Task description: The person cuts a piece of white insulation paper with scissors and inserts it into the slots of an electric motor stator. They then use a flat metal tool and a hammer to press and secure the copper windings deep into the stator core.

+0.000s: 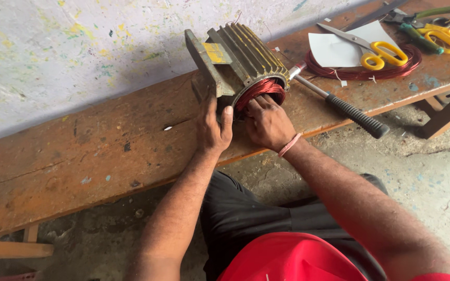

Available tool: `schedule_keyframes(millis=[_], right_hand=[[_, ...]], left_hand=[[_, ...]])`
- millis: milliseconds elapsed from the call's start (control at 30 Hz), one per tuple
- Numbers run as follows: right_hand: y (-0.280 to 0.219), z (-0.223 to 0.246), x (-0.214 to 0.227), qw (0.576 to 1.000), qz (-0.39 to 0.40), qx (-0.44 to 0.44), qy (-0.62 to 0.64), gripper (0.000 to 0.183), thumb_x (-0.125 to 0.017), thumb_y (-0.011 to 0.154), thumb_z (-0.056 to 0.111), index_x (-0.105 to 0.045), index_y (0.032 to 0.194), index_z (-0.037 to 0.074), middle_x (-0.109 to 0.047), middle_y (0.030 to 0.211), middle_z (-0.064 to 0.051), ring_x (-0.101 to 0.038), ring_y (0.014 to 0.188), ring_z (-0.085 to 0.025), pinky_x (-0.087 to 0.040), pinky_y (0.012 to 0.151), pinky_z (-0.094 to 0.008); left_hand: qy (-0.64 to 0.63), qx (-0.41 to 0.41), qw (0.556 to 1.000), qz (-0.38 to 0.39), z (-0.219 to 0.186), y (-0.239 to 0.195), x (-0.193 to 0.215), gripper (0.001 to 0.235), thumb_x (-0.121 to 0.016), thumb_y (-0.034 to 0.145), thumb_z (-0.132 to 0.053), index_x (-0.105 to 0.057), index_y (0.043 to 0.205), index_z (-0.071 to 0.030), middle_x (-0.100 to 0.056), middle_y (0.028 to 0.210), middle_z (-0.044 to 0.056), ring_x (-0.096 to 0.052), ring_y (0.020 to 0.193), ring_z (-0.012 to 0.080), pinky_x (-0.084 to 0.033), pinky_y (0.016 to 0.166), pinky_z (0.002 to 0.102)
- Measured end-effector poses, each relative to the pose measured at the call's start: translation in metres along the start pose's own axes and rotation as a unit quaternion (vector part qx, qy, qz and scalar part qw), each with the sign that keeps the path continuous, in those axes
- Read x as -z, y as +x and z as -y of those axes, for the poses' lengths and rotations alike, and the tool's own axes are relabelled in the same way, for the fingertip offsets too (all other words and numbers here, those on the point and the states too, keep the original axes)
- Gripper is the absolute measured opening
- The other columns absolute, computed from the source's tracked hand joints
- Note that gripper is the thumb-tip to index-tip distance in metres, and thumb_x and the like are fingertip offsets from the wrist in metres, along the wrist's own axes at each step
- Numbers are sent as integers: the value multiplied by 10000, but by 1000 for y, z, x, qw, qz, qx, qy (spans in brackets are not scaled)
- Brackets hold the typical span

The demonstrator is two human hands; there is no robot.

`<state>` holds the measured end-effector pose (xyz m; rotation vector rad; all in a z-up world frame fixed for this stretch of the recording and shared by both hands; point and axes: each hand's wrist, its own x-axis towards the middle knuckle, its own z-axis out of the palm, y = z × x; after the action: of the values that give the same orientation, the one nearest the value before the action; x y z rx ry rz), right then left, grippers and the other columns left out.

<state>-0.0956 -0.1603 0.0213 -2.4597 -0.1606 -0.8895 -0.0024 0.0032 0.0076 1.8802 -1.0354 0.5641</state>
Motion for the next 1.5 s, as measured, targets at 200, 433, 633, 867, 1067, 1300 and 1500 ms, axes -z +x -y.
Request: schedule_keyframes(millis=[200,433,633,867,1067,1300,1500], right_hand=[[3,-2,-10,999,-21,1,-48,350,-719,831,190,-645,1111,-6,-679,1082,-211,-651,1025,-387,-534,916,-458],[9,-4,-16,993,42,-39,-104,317,-718,817,248,-686,1013,0,-695,969,-201,-667,945,-361,-538,883,-460],[6,-2,-26,996,-69,-26,-41,290,-728,779,189,-665,977,-14,-690,959,-194,-656,956,-396,-541,856,-475],[9,-17,-20,999,-11,42,-28,261,-727,762,153,-663,963,0,-683,852,-183,-658,826,-400,-542,780,-493],[14,-26,-17,997,-1,77,-5,240,-724,741,148,-673,939,23,-686,821,-185,-682,768,-403,-548,700,-499],[21,-41,-20,996,61,59,-26,117,-714,744,171,-712,782,60,-650,665,-192,-646,602,-419,-510,533,-497],[17,-22,-12,995,68,-2,-67,229,-730,772,174,-681,926,12,-693,816,-218,-670,816,-434,-537,688,-515]], left_hand=[[-1,-6,1000,-5,2,2,-2,611,-456,1100,-364,-413,1528,70,-495,1518,337,-513,1424,474,-428,1202,510],[5,0,1000,6,5,1,-2,637,-446,1103,-405,-412,1529,66,-508,1507,331,-522,1415,474,-432,1198,515],[8,-4,1000,9,1,2,0,638,-458,1100,-391,-402,1534,74,-495,1516,340,-521,1416,480,-431,1199,519],[7,-10,1000,7,0,1,1,615,-493,1089,-348,-412,1528,74,-489,1521,339,-516,1422,490,-432,1206,519],[22,-13,1000,6,2,2,-1,604,-499,1086,-335,-410,1525,70,-492,1516,339,-519,1413,495,-422,1207,524],[10,-21,1000,1,-3,3,2,598,-500,1092,-325,-410,1532,69,-493,1518,340,-513,1420,492,-420,1212,526],[-3,-34,999,-1,-8,8,6,606,-498,1090,-332,-411,1529,76,-498,1511,343,-524,1408,498,-444,1191,521]])
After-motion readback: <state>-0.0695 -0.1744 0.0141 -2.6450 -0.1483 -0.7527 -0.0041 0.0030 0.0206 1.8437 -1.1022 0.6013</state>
